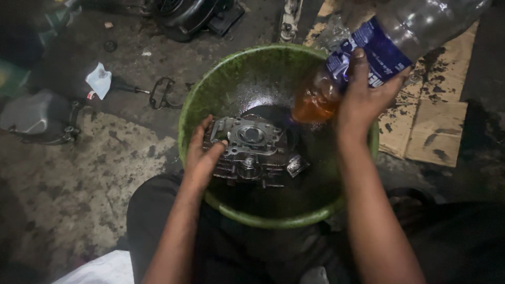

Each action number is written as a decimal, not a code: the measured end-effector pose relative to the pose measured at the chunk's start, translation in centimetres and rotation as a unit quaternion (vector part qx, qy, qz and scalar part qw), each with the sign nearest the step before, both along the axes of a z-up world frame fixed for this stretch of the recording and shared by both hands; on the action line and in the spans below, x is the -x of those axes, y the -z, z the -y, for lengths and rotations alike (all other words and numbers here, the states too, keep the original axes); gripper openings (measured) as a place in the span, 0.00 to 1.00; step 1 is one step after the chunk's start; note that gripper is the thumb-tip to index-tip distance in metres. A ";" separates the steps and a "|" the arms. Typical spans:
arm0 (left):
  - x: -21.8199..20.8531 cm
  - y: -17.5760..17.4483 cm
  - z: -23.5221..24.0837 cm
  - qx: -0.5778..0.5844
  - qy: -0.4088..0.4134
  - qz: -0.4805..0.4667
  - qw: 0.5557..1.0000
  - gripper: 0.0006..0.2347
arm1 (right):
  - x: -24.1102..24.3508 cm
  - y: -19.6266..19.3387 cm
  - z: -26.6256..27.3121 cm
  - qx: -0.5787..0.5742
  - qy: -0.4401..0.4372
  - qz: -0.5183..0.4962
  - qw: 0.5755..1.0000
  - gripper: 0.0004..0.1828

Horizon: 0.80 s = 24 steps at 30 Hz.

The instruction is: The person pours a brown liquid from a plastic bottle onto a disassembled engine cylinder head submerged in a green basin. They use their hands to scrub and manipulate the metal part, repeatedly applying the liquid to different surfaces and crevices.

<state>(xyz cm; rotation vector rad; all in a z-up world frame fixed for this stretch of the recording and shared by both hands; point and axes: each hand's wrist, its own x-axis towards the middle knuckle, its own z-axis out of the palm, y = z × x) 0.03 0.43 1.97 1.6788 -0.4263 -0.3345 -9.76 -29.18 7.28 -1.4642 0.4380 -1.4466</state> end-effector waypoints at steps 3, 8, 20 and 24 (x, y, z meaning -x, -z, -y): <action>0.2 -0.1 0.2 0.018 -0.003 -0.038 0.999 0.32 | -0.3 0.9 0.7 -0.037 -0.010 0.028 0.999 0.39; -0.1 0.4 -0.2 -0.024 0.001 0.028 0.999 0.32 | -0.9 1.3 1.8 -0.095 -0.037 0.090 0.991 0.36; 0.1 -0.1 0.0 -0.003 0.003 -0.011 1.000 0.33 | 0.3 -2.5 -0.5 -0.204 -0.077 0.112 0.969 0.25; 0.4 -2.2 -0.4 0.003 0.015 -0.076 0.997 0.39 | -1.1 -4.2 -2.9 -0.201 -0.090 0.079 0.972 0.25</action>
